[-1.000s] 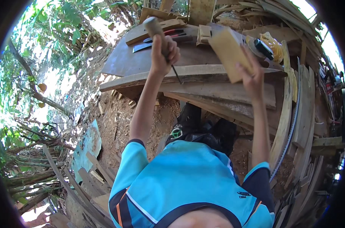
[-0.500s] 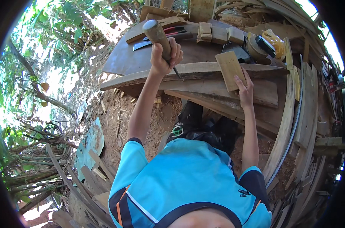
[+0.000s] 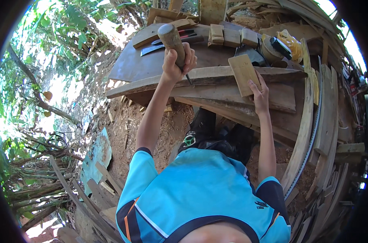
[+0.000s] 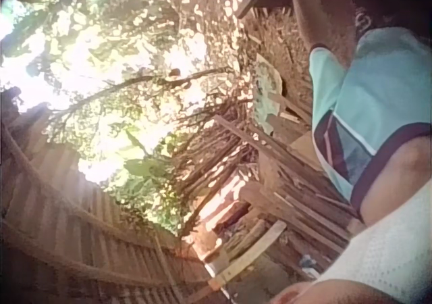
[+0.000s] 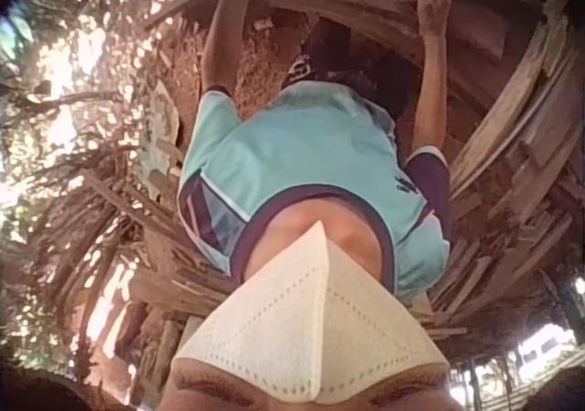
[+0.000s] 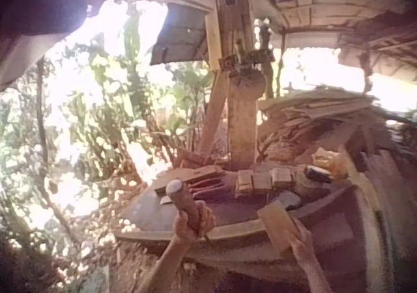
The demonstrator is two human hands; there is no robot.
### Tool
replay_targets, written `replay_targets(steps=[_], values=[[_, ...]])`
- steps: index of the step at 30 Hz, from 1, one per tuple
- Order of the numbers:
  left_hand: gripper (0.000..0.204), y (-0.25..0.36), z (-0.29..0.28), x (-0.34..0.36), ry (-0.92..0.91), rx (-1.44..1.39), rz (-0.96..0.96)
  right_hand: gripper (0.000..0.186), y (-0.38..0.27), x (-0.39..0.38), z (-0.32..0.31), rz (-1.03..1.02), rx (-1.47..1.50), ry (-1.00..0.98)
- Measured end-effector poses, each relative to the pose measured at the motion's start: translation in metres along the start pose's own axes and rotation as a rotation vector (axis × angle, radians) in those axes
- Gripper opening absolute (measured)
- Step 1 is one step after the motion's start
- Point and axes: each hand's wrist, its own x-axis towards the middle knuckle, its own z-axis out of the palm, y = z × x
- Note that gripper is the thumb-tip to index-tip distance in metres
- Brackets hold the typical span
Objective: The person smooths a long wooden plank with sandpaper, then uses a chisel and mallet to carve a small wooden block. They measure the plank with a folding ruler and continue carving the plank with a chisel and mallet.
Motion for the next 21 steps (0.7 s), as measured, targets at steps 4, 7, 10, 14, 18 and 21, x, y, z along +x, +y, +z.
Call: replay_targets(steps=[4, 7, 10, 14, 18, 21], values=[[0.067, -0.001, 0.003, 0.003, -0.012, 0.004, 0.018, 0.053, 0.010, 0.004, -0.001, -0.142, 0.017, -0.004], [0.066, -0.005, 0.007, 0.002, -0.015, 0.044, 0.019, 0.052, 0.008, 0.004, 0.002, -0.265, -0.026, -0.002], [0.065, -0.008, 0.012, 0.009, -0.041, 0.036, -0.009, 0.049, -0.012, 0.005, 0.000, -0.385, -0.222, -0.052], [0.065, -0.009, 0.009, 0.006, -0.031, 0.058, -0.040, 0.047, -0.096, 0.002, 0.012, -0.691, -0.357, -0.166], [0.066, -0.009, 0.011, 0.004, -0.046, 0.031, -0.013, 0.047, -0.201, -0.013, 0.019, -0.859, -0.173, -0.070], [0.067, -0.011, 0.011, 0.008, -0.048, 0.032, -0.027, 0.049, -0.244, -0.007, 0.034, -1.139, -0.063, -0.055]])
